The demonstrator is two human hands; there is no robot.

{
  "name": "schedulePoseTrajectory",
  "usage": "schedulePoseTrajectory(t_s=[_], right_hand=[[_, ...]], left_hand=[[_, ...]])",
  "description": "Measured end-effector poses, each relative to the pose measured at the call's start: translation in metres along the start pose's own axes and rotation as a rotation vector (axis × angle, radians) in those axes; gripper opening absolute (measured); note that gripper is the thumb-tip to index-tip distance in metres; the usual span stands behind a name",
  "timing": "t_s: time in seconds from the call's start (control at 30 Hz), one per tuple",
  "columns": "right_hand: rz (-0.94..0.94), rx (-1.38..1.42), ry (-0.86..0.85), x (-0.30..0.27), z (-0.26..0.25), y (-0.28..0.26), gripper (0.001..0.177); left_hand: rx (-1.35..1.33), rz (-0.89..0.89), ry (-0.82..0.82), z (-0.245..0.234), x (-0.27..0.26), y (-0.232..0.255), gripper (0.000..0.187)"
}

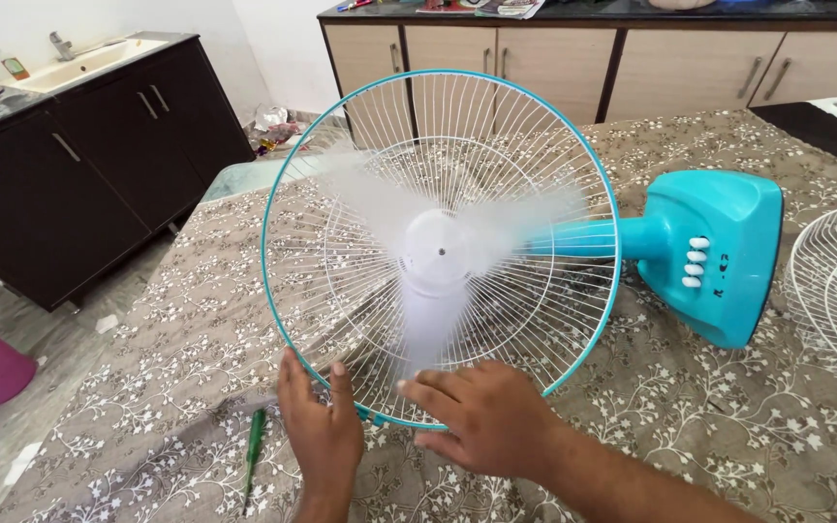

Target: The person reassembles a disassembled electric fan on a table. They attach the front grill, connect the motor housing to the base, install the fan blades, and secure the blade nut. The person uses a screwdriver to tighten the blade nut.

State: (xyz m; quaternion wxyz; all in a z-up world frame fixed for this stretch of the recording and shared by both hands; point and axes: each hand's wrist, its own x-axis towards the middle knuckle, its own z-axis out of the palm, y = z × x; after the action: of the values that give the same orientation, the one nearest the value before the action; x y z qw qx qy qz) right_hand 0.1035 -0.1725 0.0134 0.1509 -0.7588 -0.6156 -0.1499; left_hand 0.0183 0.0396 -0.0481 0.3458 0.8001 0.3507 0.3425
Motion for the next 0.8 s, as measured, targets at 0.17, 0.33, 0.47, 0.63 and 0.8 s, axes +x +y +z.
schedulePoseTrajectory(t_s=[0.17, 0.33, 0.47, 0.63, 0.8], right_hand=[[0.073, -0.242, 0.135, -0.013, 0.014, 0.015, 0.06], [0.19, -0.248, 0.148, -0.013, 0.014, 0.028, 0.076], [0.206, -0.307, 0.096, -0.016, 0.011, 0.032, 0.077], [0.213, -0.269, 0.063, -0.018, 0.017, 0.03, 0.081], [0.229, -0.254, -0.005, -0.018, 0.021, 0.031, 0.085]], left_hand=[[0.353, 0.373, 0.133, 0.003, -0.011, 0.013, 0.08], [0.266, 0.757, -0.053, 0.018, -0.019, 0.034, 0.072], [0.322, 0.745, -0.172, 0.027, -0.017, 0.039, 0.071], [0.328, 0.71, -0.233, 0.032, -0.016, 0.031, 0.074], [0.333, 0.727, -0.218, 0.036, -0.018, 0.027, 0.074]])
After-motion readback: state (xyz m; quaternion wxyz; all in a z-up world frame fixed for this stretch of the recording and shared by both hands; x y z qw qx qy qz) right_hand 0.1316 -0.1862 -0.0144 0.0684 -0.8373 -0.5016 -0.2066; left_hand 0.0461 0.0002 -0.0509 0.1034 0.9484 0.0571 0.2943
